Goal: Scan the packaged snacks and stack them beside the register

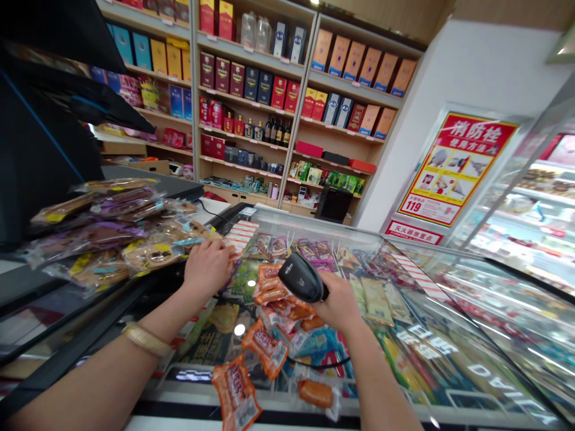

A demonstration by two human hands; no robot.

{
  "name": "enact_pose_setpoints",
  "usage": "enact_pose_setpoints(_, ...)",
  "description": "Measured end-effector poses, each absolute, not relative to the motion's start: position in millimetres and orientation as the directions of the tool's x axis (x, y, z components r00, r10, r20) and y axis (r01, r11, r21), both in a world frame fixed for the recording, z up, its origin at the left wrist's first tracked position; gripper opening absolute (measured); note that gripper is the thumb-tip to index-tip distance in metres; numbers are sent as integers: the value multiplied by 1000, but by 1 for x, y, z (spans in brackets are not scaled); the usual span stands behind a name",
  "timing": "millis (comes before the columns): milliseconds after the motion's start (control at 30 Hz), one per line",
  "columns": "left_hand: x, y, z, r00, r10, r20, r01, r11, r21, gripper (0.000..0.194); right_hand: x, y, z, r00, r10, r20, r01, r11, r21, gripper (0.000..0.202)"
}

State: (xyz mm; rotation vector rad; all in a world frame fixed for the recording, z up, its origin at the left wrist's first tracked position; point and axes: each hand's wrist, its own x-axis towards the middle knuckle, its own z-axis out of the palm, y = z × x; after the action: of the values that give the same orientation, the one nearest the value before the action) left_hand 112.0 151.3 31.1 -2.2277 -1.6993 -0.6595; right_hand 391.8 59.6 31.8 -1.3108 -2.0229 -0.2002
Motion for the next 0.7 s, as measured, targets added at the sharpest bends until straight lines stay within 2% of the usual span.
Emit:
enact_pose_setpoints(133,115,148,31,213,786,580,939,-330,103,26,394,61,31,-218,726,652,854,465,-233,12)
enact_pose_setpoints(233,123,149,27,298,750,591,838,-502,215,33,395,61,31,-218,717,662,852,471,-229,8)
enact_pose_setpoints(333,133,149,16,439,758,483,703,-625,341,43,395,61,32,-218,714,665,849,475,-232,7)
enact_pose_setpoints(433,142,148,3,543,762,353,661,-647,379,45,395,61,32,-219,714,665,845,480,-236,9)
enact_pose_setpoints(500,145,148,-3,581,749,317,633,-661,403,43,396,61,31,-219,715,664,843,481,-240,10)
enact_pose_setpoints(600,147,150,-5,586,733,346,563,-675,477,41,397,61,30,-212,715,666,844,478,-245,11)
enact_pose_setpoints(700,147,153,1,493,756,431,492,-651,578,37,397,60,31,-209,718,664,842,477,-251,10)
